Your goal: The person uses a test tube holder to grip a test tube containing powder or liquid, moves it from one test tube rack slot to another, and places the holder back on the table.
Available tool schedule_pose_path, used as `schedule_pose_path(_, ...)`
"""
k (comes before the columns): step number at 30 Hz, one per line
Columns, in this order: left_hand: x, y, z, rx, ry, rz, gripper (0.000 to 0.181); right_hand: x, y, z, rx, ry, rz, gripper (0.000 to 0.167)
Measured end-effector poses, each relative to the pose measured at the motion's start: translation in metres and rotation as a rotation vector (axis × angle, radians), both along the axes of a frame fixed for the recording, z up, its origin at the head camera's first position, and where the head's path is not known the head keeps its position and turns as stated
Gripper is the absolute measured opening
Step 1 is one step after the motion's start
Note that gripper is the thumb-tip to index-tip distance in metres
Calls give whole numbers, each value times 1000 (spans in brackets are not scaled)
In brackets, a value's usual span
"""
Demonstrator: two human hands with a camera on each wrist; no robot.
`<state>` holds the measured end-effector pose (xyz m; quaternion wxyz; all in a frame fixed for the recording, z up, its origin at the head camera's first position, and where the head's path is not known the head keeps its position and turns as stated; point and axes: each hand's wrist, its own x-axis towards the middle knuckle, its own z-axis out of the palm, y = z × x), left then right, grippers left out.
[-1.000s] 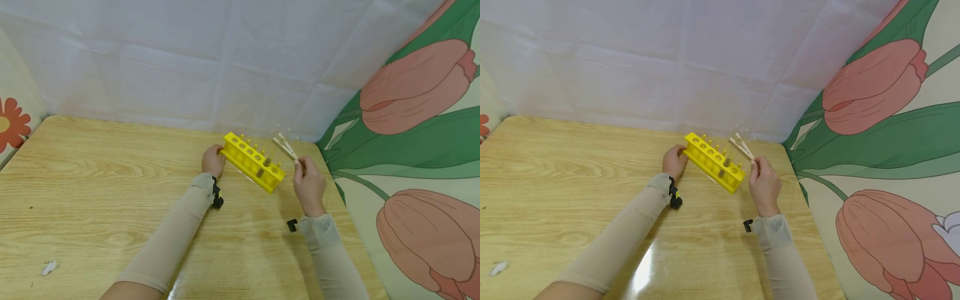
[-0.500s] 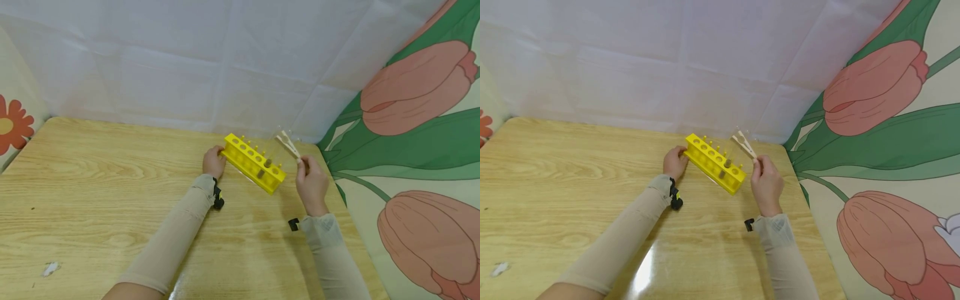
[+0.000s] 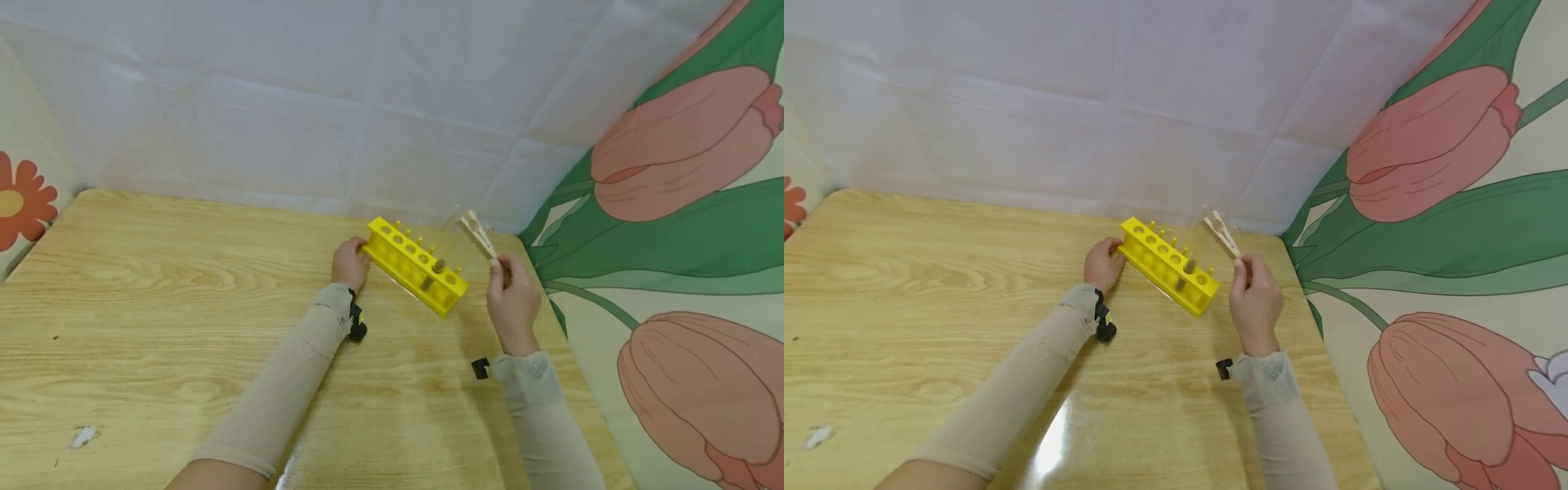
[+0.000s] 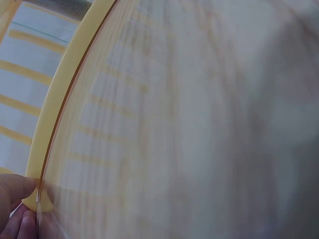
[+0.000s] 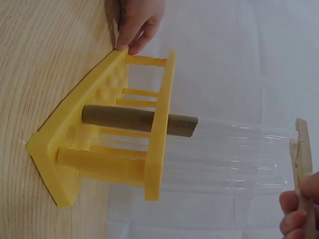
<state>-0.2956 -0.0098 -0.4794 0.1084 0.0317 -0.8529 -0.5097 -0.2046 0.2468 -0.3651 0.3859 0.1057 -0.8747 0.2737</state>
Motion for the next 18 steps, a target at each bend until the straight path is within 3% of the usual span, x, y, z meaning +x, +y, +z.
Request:
schedule_pose_path(9, 0, 0, -1, -3, -14, -1, 31, 8, -2, -6, -100, 30, 24, 11)
schedule_pose_path(18, -2, 1, -3, -6, -8, 3, 33, 18, -5, -12, -132, 9, 58, 12)
